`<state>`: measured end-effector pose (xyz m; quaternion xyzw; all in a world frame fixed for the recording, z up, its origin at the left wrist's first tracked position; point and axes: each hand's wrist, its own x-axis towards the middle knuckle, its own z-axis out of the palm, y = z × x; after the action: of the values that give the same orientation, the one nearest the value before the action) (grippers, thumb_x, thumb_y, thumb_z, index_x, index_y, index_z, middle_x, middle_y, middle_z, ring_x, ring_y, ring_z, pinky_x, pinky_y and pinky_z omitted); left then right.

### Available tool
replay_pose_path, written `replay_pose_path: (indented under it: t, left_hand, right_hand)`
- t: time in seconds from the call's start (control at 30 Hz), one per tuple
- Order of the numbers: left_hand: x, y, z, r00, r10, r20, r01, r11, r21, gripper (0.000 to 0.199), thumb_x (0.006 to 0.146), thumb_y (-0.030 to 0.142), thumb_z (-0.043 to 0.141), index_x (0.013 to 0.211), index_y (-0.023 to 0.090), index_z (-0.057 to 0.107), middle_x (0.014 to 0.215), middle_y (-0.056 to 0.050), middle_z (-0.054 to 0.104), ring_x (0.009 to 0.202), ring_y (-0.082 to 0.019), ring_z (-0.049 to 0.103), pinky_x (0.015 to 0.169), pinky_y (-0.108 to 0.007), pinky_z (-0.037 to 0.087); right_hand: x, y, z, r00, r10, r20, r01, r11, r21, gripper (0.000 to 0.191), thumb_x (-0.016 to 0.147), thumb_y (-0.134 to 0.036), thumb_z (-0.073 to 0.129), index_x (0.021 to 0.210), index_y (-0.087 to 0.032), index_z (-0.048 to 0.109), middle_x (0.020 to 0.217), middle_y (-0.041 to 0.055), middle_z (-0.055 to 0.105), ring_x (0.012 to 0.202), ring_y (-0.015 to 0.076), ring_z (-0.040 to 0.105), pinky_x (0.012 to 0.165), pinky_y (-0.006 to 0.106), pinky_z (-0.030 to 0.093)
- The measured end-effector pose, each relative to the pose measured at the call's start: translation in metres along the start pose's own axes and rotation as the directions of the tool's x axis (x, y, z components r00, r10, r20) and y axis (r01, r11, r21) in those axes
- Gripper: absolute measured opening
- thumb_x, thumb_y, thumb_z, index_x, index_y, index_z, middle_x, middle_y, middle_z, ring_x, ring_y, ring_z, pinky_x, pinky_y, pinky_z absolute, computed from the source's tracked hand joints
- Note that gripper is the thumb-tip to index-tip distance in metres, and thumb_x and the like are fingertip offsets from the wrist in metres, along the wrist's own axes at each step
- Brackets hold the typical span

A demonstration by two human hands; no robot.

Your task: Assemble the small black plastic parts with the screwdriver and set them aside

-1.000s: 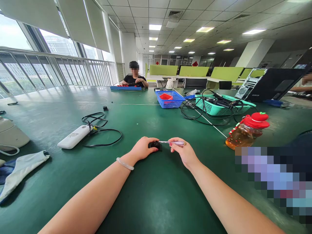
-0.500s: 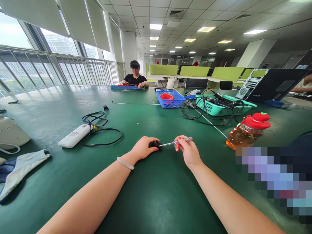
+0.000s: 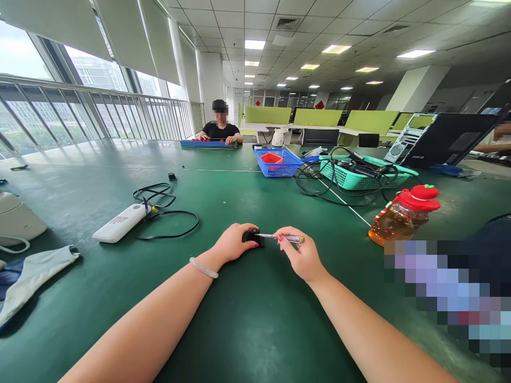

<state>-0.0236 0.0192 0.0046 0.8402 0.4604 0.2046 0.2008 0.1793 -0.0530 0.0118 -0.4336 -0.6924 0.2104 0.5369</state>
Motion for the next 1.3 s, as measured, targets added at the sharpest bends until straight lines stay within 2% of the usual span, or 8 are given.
replay_pose_path:
  t: [0.13, 0.27, 0.57, 0.73, 0.83, 0.93, 1.13, 1.3]
  left_hand:
    - [0.0, 0.001, 0.001, 1.0, -0.024, -0.016, 0.024, 1.0, 0.002, 0.049, 0.078, 0.038, 0.072, 0.123, 0.022, 0.062, 0.113, -0.008, 0.071, 0.107, -0.027, 0.063, 0.095, -0.039, 0.051]
    - [0.001, -0.002, 0.003, 1.0, -0.014, -0.019, 0.014, 1.0, -0.019, 0.048, 0.078, 0.037, 0.072, 0.122, 0.021, 0.064, 0.116, -0.008, 0.071, 0.11, -0.027, 0.063, 0.097, -0.038, 0.05]
    - [0.001, -0.002, 0.0, 0.998, 0.064, 0.012, -0.064, 0.997, 0.04, 0.043, 0.082, 0.038, 0.067, 0.123, 0.026, 0.066, 0.113, -0.004, 0.074, 0.106, -0.027, 0.063, 0.095, -0.037, 0.05]
    - [0.0, 0.001, -0.002, 0.998, 0.064, 0.008, -0.065, 0.998, 0.026, 0.04, 0.081, 0.038, 0.067, 0.12, 0.027, 0.069, 0.11, -0.003, 0.075, 0.103, -0.026, 0.064, 0.093, -0.036, 0.05]
    - [-0.001, 0.002, -0.003, 0.998, 0.07, 0.012, -0.07, 0.997, 0.026, 0.041, 0.081, 0.039, 0.066, 0.12, 0.028, 0.068, 0.109, -0.003, 0.075, 0.102, -0.026, 0.064, 0.092, -0.036, 0.05]
    - [-0.002, 0.002, -0.003, 0.996, 0.085, 0.016, -0.086, 0.996, 0.035, 0.045, 0.078, 0.039, 0.069, 0.122, 0.028, 0.068, 0.106, -0.003, 0.075, 0.103, -0.026, 0.064, 0.093, -0.036, 0.05]
    - [-0.002, 0.002, -0.002, 0.996, 0.091, 0.018, -0.092, 0.994, 0.06, 0.048, 0.077, 0.034, 0.071, 0.124, 0.026, 0.066, 0.112, -0.004, 0.074, 0.106, -0.025, 0.063, 0.099, -0.036, 0.047]
    - [-0.002, 0.002, -0.003, 0.996, 0.089, 0.02, -0.09, 0.994, 0.058, 0.047, 0.077, 0.035, 0.071, 0.123, 0.025, 0.067, 0.112, -0.005, 0.074, 0.106, -0.025, 0.063, 0.098, -0.036, 0.048]
  right_hand:
    - [0.0, -0.001, 0.001, 0.998, -0.043, -0.052, 0.041, 0.998, -0.045, 0.018, 0.092, -0.033, 0.053, 0.088, -0.022, 0.067, 0.079, 0.0035, 0.066, 0.072, 0.0175, 0.062, 0.068, 0.03, 0.048]
    - [0.002, 0.003, 0.002, 0.997, -0.029, -0.066, 0.023, 0.996, -0.087, 0.019, 0.092, -0.034, 0.053, 0.089, -0.022, 0.067, 0.082, 0.0039, 0.067, 0.075, 0.0178, 0.063, 0.069, 0.03, 0.049]
    - [0.004, 0.006, 0.001, 0.986, 0.118, -0.117, -0.131, 0.984, -0.118, 0.025, 0.089, -0.04, 0.051, 0.088, -0.021, 0.067, 0.077, 0.0039, 0.066, 0.069, 0.0179, 0.06, 0.064, 0.029, 0.047]
    - [0.005, 0.014, 0.0, 0.944, 0.25, -0.214, -0.272, 0.959, -0.083, 0.033, 0.086, -0.048, 0.051, 0.085, -0.02, 0.067, 0.074, 0.0044, 0.064, 0.064, 0.0177, 0.057, 0.061, 0.03, 0.047]
    - [0.005, 0.016, -0.001, 0.927, 0.271, -0.261, -0.297, 0.953, -0.065, 0.035, 0.086, -0.05, 0.049, 0.085, -0.02, 0.066, 0.073, 0.0046, 0.064, 0.064, 0.0176, 0.057, 0.061, 0.03, 0.047]
    - [0.005, 0.014, 0.0, 0.946, 0.235, -0.224, -0.257, 0.964, -0.075, 0.036, 0.087, -0.05, 0.048, 0.084, -0.02, 0.066, 0.071, 0.0046, 0.063, 0.063, 0.0177, 0.057, 0.061, 0.03, 0.046]
    - [0.004, 0.008, 0.004, 0.975, 0.216, -0.041, -0.22, 0.967, -0.129, 0.034, 0.088, -0.049, 0.048, 0.08, -0.02, 0.064, 0.068, 0.0029, 0.062, 0.061, 0.0166, 0.057, 0.056, 0.028, 0.045]
    - [0.005, 0.004, 0.004, 0.977, 0.214, -0.009, -0.212, 0.961, -0.179, 0.032, 0.09, -0.046, 0.046, 0.08, -0.021, 0.063, 0.067, 0.002, 0.062, 0.059, 0.0161, 0.057, 0.055, 0.027, 0.044]
